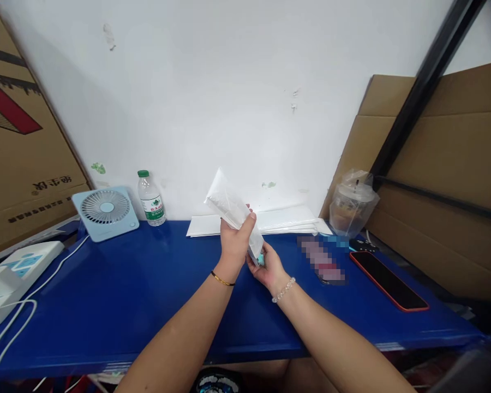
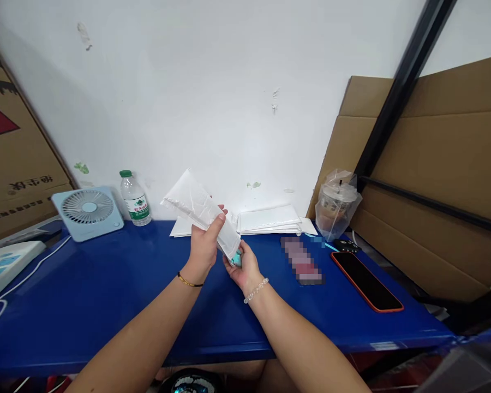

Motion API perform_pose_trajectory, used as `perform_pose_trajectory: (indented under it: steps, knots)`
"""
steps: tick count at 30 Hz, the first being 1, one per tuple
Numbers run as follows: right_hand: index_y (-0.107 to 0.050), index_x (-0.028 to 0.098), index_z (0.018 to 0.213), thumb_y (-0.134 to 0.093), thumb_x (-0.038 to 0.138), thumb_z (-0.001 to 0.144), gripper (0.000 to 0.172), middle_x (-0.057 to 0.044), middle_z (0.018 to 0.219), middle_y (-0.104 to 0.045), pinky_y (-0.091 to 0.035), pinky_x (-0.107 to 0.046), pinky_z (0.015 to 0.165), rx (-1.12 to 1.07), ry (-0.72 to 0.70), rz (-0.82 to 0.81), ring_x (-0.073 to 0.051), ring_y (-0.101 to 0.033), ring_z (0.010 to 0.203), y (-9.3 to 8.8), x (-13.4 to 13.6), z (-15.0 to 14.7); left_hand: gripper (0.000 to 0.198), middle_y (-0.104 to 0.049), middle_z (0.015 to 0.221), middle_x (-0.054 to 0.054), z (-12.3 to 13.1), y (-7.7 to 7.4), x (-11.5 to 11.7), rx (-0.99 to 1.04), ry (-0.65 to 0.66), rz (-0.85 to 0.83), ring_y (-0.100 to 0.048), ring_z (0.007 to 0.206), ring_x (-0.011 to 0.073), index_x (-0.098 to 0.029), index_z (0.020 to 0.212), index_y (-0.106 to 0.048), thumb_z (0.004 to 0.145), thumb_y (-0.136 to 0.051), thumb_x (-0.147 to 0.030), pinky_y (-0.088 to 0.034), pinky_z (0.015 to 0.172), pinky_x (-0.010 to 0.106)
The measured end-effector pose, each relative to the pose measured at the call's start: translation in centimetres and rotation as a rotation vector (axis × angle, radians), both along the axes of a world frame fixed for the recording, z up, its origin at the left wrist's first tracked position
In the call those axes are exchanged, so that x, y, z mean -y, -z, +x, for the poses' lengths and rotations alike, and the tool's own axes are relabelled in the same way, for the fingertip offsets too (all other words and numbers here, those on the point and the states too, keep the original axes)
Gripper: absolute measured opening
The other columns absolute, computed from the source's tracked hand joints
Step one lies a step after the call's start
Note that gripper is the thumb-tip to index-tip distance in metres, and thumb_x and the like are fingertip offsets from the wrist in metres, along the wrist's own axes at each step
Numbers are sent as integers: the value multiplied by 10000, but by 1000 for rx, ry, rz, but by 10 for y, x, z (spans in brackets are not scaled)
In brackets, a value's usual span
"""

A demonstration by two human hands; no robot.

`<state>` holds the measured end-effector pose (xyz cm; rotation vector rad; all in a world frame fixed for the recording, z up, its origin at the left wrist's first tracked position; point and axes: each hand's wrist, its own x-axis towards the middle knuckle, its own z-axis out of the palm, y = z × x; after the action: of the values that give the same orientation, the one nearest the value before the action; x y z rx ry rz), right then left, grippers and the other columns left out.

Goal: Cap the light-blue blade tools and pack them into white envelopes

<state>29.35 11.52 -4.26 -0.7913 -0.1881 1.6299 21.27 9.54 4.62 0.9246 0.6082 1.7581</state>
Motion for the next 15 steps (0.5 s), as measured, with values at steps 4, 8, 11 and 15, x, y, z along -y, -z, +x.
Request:
perform_pose_trajectory:
  steps: [4, 8, 11, 15]
  knots:
    - [-508, 193, 721, -521, 339, 835, 185, 13, 507, -574, -403, -194, 335, 227, -25, 40, -110, -529, 389, 3, 4, -2, 305, -675, 998, 52, 0, -9, 4, 44, -22, -2, -619, 993, 204, -182, 976, -627, 686, -716, -154, -463, 910, 322]
    - [-440, 190, 639, -560, 397, 805, 291, 61, 413, -436, -170, -145, 257, 373, -35, 115, -53, -342, 271, 3, 6, -3, 272, -678, 957, 49, -5, -10, 6, 57, -46, 37, -626, 969, 200, -175, 960, -641, 697, -706, -196, -482, 875, 306]
    - [-411, 198, 626, -554, 445, 798, 333, 71, 407, -406, -175, -160, 265, 487, 0, 171, -49, -314, 269, 5, 3, 2, 265, -678, 935, 48, -14, -11, 4, 109, -97, 51, -631, 951, 199, -174, 955, -641, 708, -697, -250, -492, 862, 308]
    - [-365, 214, 609, -536, 479, 785, 362, 88, 392, -338, -188, -182, 275, 667, 71, 204, -60, -304, 282, 8, -5, 15, 282, -672, 920, 31, -40, -20, -2, 190, -164, 115, -637, 926, 184, -194, 981, -621, 715, -684, -264, -496, 869, 314]
